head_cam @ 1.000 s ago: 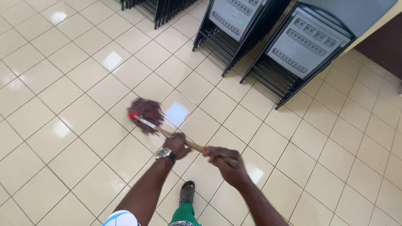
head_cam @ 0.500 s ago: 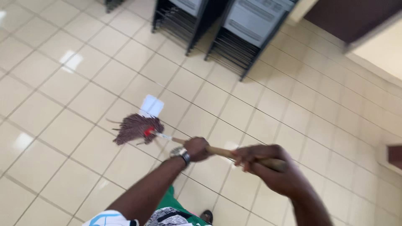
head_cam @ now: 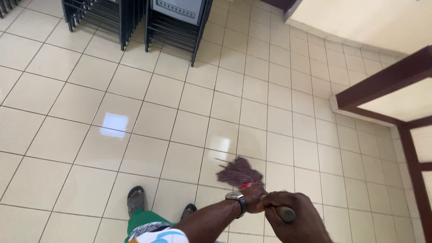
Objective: The person mops a tiled floor using a mop, moving it across the surface around stacks of chairs.
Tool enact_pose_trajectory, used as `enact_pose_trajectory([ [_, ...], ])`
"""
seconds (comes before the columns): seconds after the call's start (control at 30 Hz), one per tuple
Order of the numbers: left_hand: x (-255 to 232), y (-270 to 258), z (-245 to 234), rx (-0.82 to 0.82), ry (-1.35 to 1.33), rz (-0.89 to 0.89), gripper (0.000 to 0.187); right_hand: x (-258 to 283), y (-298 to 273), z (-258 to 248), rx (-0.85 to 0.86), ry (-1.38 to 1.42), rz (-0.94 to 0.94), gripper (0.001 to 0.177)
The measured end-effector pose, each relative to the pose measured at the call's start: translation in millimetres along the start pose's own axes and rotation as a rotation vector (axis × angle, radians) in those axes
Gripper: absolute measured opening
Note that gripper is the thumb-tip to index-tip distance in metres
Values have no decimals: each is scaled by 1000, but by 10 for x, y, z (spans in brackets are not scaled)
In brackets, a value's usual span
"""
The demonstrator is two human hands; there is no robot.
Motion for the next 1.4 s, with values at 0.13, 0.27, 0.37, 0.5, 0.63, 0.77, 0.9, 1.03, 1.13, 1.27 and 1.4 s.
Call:
enact_pose_trajectory([
  [0.13, -173, -79, -9, 44, 18, -117, 33, -136, -190, -23, -97, 129, 80, 17],
  [0.27, -406, -631, -419, -99, 129, -78, 28, -181, -299, -127, -119, 59, 74, 10],
  [0.37, -274, -1213, -750, -65, 136, -200, 26, 183, -231, -88, -79, 46, -185, 9],
  [0.5, 133, -2215, -1273, -183, 314, -242, 27, 931, -54, 189, -41, 238, -426, 16],
  [0.63, 1041, -3377, -1639, -296, 390, -440, 23, 1910, 303, 885, 74, 348, -785, 19],
  [0.77, 2143, -4705, -1805, -491, 416, -680, 9, 2531, 868, 2112, 360, 559, -676, 26],
  [0.9, 2960, -5787, -1741, -491, 415, -1083, 15, 3052, 1050, 3244, 409, 512, -829, 18],
  [1.03, 3082, -6166, -1709, -404, 364, -1154, 19, 3319, 883, 3433, 391, 434, -1051, 13],
  [1.13, 2799, -5793, -1627, -361, 425, -965, 14, 3102, 637, 3194, 412, 464, -858, 13],
  [1.27, 2045, -4575, -1199, -319, 423, -680, 13, 2311, 90, 2290, 361, 403, -644, 19],
  [1.4, 954, -3178, -440, -347, 323, -293, 25, 1244, -700, 1355, 193, 394, -595, 22],
])
Point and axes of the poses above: each hand's wrist, its own y-axis towards the middle knuckle, its own z-axis out of the palm, x = y × z, the point moved 7 cm from there along y, towards the middle knuckle, and after that the axes turned 12 degrees about x, right-handed, at the moved point
